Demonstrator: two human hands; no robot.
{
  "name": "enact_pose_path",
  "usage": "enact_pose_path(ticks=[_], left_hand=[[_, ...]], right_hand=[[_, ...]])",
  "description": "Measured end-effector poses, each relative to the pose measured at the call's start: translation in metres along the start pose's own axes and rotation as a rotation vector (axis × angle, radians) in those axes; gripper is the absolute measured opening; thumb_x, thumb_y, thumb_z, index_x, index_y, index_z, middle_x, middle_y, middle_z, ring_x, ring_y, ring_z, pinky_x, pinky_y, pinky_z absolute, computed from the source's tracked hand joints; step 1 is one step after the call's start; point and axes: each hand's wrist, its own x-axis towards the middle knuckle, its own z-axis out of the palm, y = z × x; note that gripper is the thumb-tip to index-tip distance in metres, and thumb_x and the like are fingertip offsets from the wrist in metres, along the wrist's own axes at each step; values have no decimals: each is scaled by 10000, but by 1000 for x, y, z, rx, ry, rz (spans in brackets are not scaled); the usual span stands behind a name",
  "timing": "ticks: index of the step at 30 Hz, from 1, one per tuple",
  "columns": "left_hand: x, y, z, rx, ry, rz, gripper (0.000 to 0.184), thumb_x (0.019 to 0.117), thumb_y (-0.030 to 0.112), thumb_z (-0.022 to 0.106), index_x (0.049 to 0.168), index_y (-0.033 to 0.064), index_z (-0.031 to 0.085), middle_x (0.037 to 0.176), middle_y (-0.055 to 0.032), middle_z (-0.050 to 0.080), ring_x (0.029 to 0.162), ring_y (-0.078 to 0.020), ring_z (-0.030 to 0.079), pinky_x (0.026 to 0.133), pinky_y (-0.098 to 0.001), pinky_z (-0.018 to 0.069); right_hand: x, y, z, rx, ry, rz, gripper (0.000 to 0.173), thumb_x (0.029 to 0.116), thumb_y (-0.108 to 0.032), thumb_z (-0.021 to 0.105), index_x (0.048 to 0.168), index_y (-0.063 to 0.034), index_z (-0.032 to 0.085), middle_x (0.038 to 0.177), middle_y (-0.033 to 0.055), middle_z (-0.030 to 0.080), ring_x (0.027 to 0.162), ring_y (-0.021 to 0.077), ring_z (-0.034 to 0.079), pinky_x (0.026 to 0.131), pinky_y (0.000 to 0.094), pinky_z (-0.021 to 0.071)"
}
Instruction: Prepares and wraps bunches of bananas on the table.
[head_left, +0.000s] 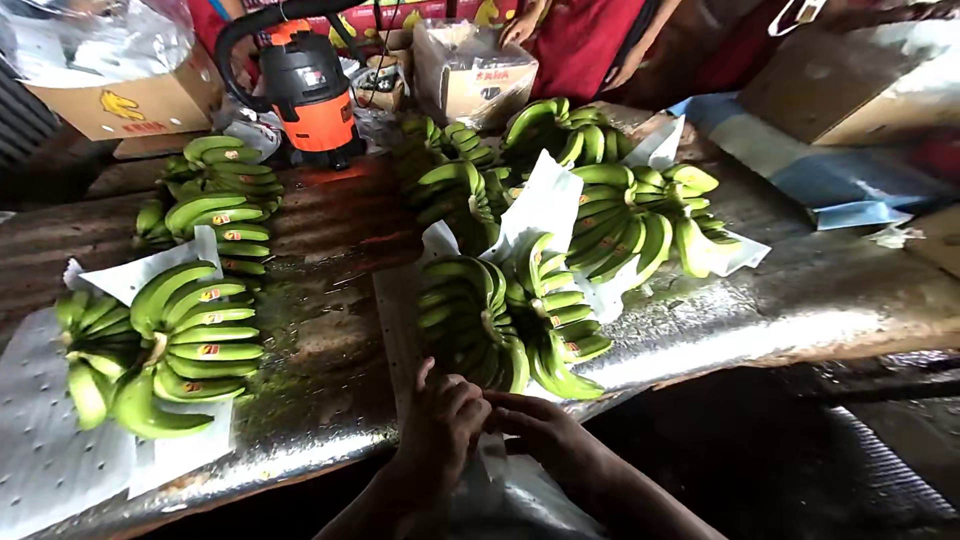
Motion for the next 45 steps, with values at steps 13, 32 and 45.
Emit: enact_pose_path(ticks=[13,32,45], left_hand=[[-4,1,5,-123,109,-146,91,905,198,676,858,160,744,1032,-23,745,1075,-167,681,1100,-433,411],[-17,5,9,-110,241,-24,136,1026,259,580,920,183,617,1070,-11,677,1096,-132,633,1158,-388,364],[-10,0,1,-727,75,-228,131,970,128,659,965,-2,643,1000,-56,682,1033,-70,647,952,-232,528]], right_hand=[[-4,37,12,49,28,-376,671,1083,-504,351,1483,22,465,1462,67,574,1349,118,531,1163,316,402],[-15,48,11,-102,-59,-549,738,1084,-549,281,1524,28,412,1519,93,522,1408,148,480,1212,352,355],[-27,30,7,178,477,-374,250,966,-65,552,1169,-3,685,987,32,736,859,89,696,801,267,590]])
